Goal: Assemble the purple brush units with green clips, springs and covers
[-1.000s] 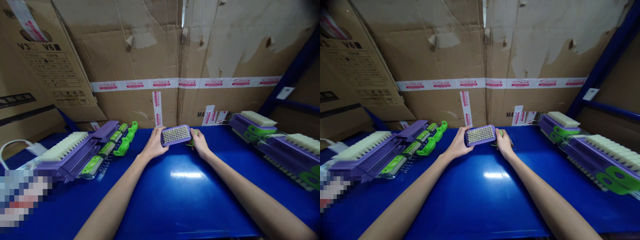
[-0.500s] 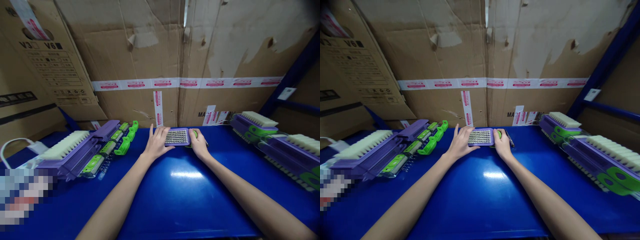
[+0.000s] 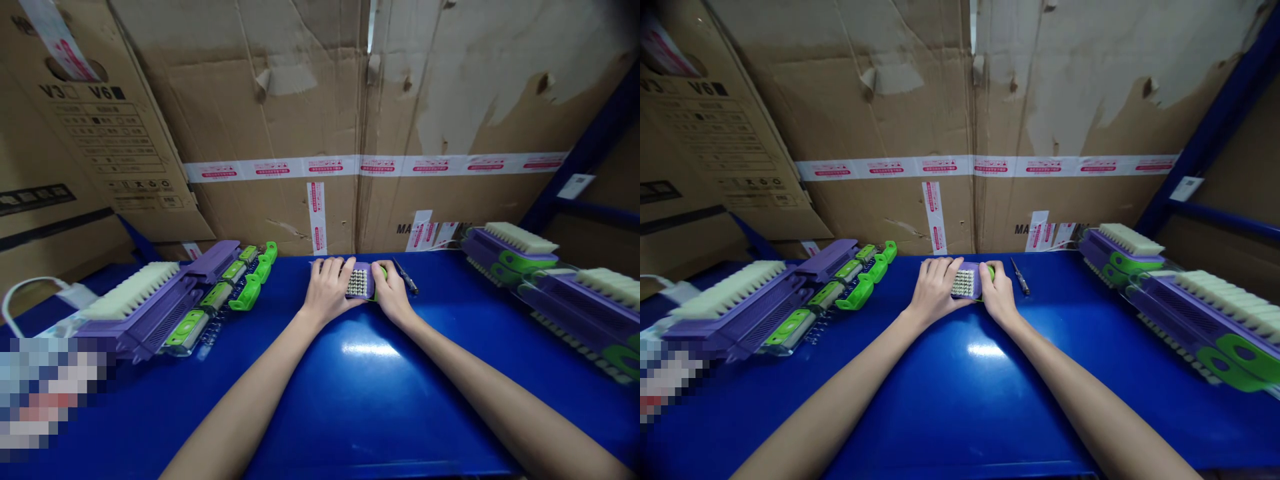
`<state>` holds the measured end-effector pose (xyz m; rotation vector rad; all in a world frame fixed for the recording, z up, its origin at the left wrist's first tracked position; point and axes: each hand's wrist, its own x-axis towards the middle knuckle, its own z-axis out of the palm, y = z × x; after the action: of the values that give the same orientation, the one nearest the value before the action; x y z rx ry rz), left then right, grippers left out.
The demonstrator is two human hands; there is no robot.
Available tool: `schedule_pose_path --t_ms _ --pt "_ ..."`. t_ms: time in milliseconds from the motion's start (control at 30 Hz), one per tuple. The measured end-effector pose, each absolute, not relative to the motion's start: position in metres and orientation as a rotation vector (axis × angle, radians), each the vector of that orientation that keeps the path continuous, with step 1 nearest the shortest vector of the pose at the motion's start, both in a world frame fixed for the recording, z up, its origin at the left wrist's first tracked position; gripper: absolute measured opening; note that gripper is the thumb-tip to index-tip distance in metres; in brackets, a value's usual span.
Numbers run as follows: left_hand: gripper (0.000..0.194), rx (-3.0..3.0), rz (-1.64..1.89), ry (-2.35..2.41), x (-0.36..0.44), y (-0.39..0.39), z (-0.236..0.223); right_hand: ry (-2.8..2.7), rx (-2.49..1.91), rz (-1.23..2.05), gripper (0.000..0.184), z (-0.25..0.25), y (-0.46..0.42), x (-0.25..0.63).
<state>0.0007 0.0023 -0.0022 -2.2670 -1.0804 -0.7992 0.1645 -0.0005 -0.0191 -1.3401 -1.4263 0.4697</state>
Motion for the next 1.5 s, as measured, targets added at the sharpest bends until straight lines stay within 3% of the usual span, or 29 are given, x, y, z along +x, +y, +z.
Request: schedule_pose_path --t_ms 500,700,1333,1500 --pt "0.058 -2.382 -0.807 -0.912 -0.007 0.008 -0.002 -1.746 -1.224 0.343 0.042 -0.02 -0.003 0.171" --pt "0.058 -2.486 -0.889 -0.859 -0.009 0.012 -0.005 -1.776 -1.216 0.311 0.052 -0.02 -0.005 0.17" --pt "0.065 -2.487 -0.853 -0.92 -0.001 0.009 -0.005 -1.835 -1.219 0.28 0.051 -0.019 -0.003 0.172" --pt "0.055 -2.522 -0.848 -0.918 0.0 0.009 -0.003 -1.893 -1.199 0.324 0.053 -0.019 -0.003 0.172"
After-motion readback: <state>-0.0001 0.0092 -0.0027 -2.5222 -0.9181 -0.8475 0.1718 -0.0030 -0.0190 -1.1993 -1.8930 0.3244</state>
